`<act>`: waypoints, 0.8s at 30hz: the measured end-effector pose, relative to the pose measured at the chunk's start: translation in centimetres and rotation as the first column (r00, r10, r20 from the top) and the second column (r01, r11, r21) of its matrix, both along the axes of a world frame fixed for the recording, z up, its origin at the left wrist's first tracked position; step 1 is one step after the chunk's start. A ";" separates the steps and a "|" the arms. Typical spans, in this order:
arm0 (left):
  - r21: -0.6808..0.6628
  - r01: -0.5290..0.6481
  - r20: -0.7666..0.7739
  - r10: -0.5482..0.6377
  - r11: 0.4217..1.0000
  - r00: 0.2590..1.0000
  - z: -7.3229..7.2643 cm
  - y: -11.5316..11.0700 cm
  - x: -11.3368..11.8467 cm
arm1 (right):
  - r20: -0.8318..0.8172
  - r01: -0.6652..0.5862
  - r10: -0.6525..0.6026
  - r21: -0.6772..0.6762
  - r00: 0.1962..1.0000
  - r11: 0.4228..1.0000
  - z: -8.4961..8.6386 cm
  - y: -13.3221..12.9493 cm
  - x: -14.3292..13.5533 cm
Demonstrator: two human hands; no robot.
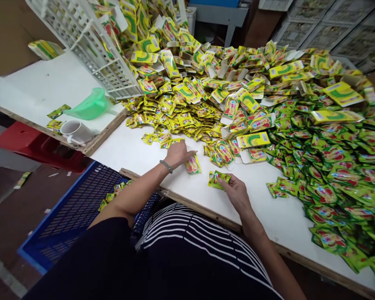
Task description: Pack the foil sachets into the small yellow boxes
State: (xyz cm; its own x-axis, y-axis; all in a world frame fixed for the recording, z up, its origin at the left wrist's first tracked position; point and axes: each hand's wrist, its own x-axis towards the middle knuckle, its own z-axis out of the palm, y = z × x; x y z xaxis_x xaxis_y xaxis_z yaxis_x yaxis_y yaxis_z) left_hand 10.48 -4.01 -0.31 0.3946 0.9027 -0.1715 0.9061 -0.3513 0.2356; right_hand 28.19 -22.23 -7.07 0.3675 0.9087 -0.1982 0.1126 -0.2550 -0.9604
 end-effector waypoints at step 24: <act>-0.525 0.480 0.749 0.113 0.703 0.653 -2.4 -8.9 0.5 | -0.217 0.044 -0.033 0.047 0.976 0.998 2.0 -0.8 2.5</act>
State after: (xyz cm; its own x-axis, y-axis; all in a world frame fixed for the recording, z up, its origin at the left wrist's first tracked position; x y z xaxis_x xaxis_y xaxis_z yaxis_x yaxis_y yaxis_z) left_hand 10.95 -12.89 -2.69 0.7915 0.5589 -0.2474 0.2846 0.0213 0.9584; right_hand 30.67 -23.07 -5.03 0.3558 0.9058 -0.2302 -0.1082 -0.2047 -0.9728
